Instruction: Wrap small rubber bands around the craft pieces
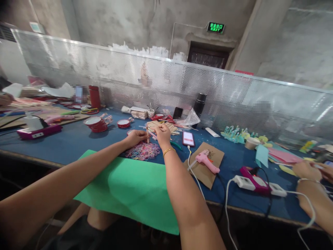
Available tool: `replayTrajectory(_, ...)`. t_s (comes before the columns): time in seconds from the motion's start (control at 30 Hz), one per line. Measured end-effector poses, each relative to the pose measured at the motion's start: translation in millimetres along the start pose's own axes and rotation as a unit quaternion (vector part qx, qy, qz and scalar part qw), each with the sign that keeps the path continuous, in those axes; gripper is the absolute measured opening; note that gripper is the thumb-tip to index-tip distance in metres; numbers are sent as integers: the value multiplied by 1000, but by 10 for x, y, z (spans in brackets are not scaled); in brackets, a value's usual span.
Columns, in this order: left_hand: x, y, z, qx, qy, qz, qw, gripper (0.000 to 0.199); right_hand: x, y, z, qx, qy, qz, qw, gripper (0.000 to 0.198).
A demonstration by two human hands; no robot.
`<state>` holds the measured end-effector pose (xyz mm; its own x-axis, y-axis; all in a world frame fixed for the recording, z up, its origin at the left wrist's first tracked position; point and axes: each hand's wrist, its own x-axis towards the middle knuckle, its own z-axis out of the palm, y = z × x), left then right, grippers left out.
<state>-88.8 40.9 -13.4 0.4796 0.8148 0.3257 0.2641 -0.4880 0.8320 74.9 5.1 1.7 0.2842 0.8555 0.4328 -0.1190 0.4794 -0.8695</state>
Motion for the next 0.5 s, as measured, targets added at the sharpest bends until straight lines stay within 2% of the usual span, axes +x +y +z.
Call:
replayTrajectory(0.17,1,0,-10,10,-2,1,1000,41,2,38,15,-8,-19,24,999,15)
replayTrajectory(0.3,3,-16,-7,3,-2,-18,1000,40,8,33,-3,-11,-2,11,1000,16)
replayTrajectory(0.5,25,-60,-4,-2,-3,-8,1000,42,-28,-12,14,-7,-24,21,999,14)
